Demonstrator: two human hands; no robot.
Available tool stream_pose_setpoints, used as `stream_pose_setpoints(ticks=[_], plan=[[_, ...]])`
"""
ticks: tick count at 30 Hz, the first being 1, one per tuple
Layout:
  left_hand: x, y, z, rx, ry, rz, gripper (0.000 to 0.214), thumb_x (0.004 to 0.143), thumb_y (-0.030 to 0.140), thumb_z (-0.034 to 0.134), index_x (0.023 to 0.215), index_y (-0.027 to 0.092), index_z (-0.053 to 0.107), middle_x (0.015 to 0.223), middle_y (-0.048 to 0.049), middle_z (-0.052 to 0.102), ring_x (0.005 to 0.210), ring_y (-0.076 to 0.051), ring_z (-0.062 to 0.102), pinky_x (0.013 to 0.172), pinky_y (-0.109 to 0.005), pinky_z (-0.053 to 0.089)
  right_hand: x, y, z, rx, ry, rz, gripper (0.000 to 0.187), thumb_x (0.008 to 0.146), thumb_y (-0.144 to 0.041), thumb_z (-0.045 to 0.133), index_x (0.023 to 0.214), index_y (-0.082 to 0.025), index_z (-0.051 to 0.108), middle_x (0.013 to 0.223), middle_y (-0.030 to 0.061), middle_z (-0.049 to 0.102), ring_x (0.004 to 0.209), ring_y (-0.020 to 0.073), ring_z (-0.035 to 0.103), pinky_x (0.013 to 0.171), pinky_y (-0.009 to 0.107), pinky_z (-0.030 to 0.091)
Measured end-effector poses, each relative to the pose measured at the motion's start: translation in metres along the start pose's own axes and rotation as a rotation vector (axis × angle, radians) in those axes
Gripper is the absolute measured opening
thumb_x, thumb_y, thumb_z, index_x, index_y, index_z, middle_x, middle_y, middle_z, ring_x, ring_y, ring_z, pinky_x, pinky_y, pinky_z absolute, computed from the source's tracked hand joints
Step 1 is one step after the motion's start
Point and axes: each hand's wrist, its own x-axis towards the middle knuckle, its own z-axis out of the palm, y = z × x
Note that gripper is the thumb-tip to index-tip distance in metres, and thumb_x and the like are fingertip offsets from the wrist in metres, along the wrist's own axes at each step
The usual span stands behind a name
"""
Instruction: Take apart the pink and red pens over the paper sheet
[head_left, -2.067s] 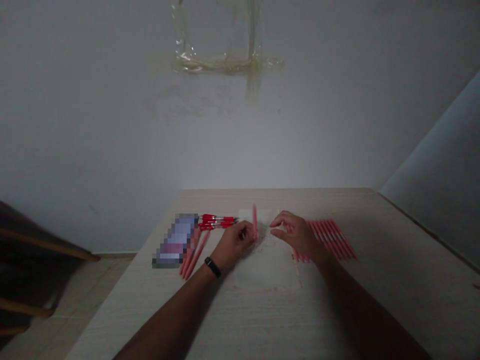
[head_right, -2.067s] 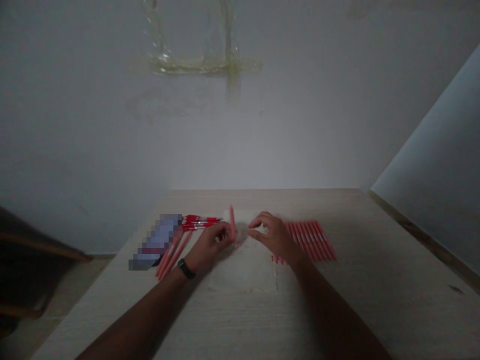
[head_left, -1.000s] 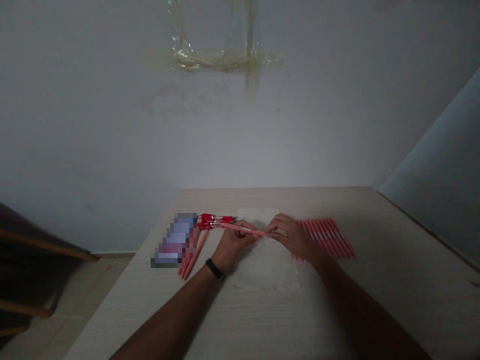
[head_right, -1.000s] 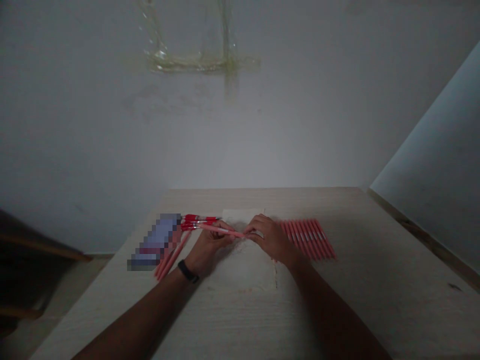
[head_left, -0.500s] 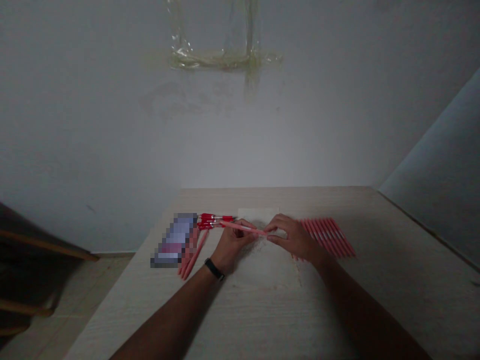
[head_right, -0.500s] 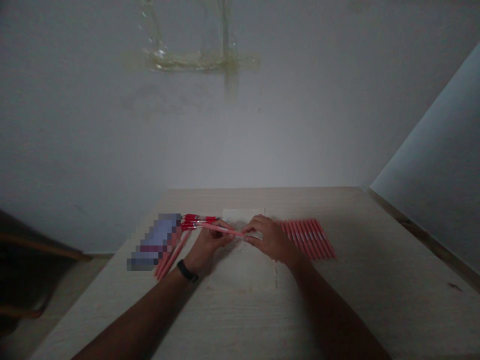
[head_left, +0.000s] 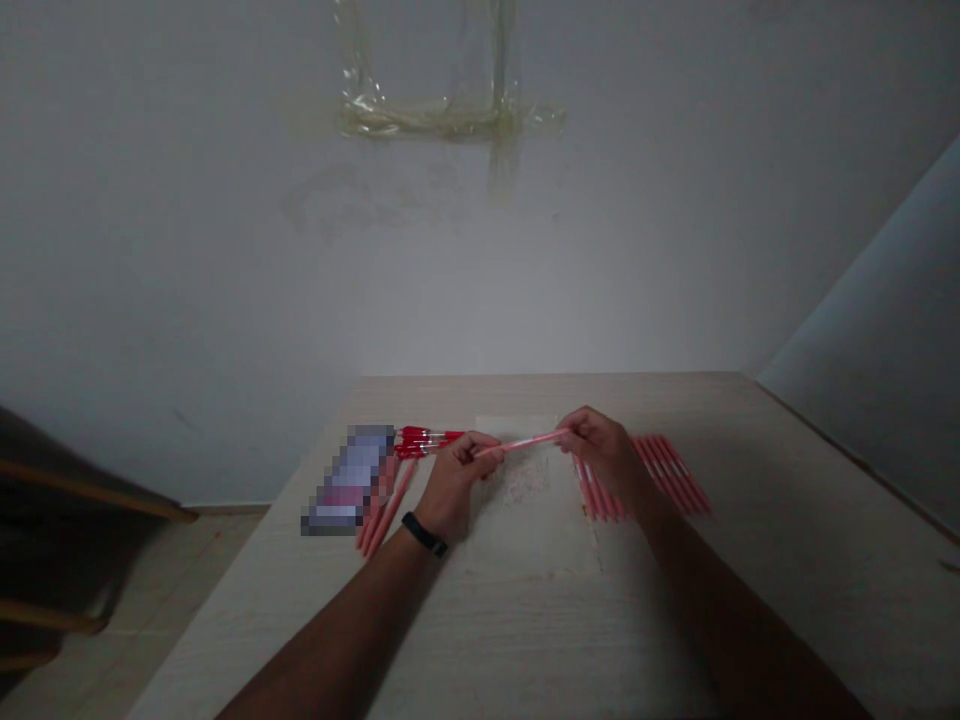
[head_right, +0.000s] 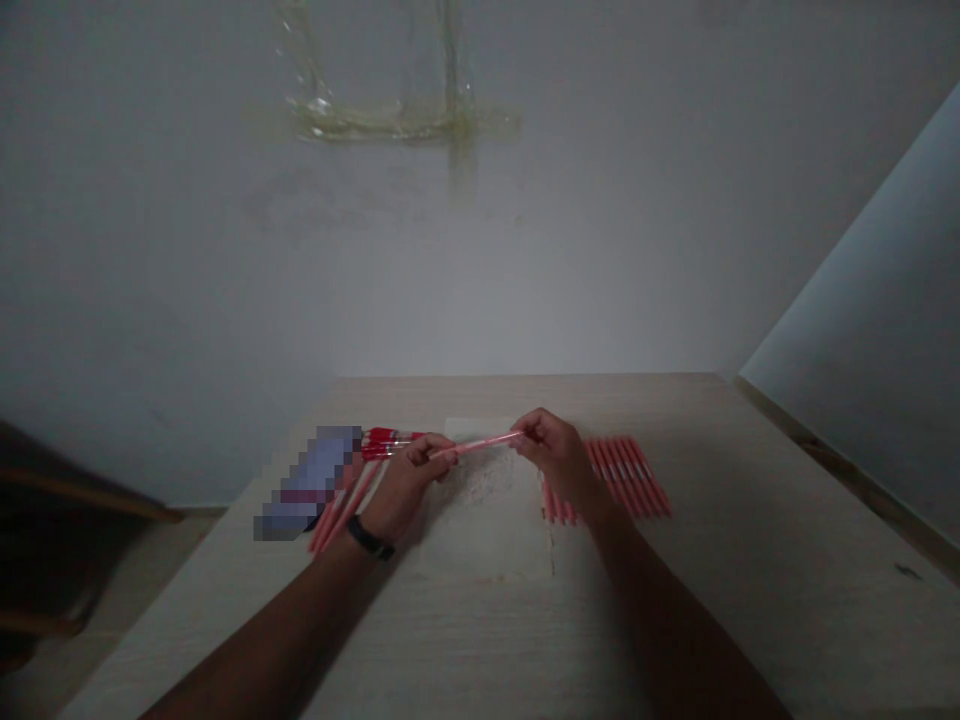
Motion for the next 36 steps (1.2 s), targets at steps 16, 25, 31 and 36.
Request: stream_pose_setpoints(ticks=[16,25,31,36], plan=[[-0.008,-0.012,-0.008,1.11,-0.468,0.322,0.056,0.08,0.04,0.077,0.131,0.026,0.06,0.138,-0.0125,0.055,0.124,-0.031,0.053,0.105,-0.047,0.042,0.002,0.006,-0.009,-0.327,0.126,0.041,0.022,0.091,-0.035,0.058,0.077,-0.018,0.061,0.068,-0.0006,0.062,0.059,0.013,0.054,0.056,0.024,0.04],[-0.008,-0.018,-0.012,1.19,-0.509,0.298,0.058,0.078,0.037,0.079,0.131,0.025,0.059,0.143,-0.012,0.051,0.128,-0.032,0.049,0.108,-0.049,0.04,-0.001,0.003,-0.003,-0.395,0.033,0.046,0.024,0.092,-0.033,0.057,0.072,-0.018,0.059,0.061,-0.0038,0.054,0.055,0.0104,0.047,0.053,0.023,0.034],[-0.009,-0.015,-0.011,1.19,-0.512,0.266,0.064,0.074,0.035,0.082,0.132,0.025,0.058,0.145,-0.013,0.05,0.129,-0.034,0.049,0.108,-0.05,0.04,-0.005,0.003,0.007,-0.254,-0.143,0.078,0.02,0.09,-0.034,0.059,0.079,-0.018,0.064,0.071,-0.0003,0.063,0.059,0.012,0.053,0.054,0.023,0.039],[-0.008,-0.017,-0.012,1.177,-0.511,0.258,0.068,0.07,0.034,0.085,0.132,0.026,0.058,0.145,-0.0126,0.05,0.129,-0.034,0.048,0.108,-0.051,0.04,-0.009,0.005,0.015,-0.26,-0.175,0.084,0.015,0.09,-0.029,0.058,0.08,-0.02,0.065,0.069,-0.0007,0.062,0.055,0.0115,0.051,0.049,0.022,0.037]])
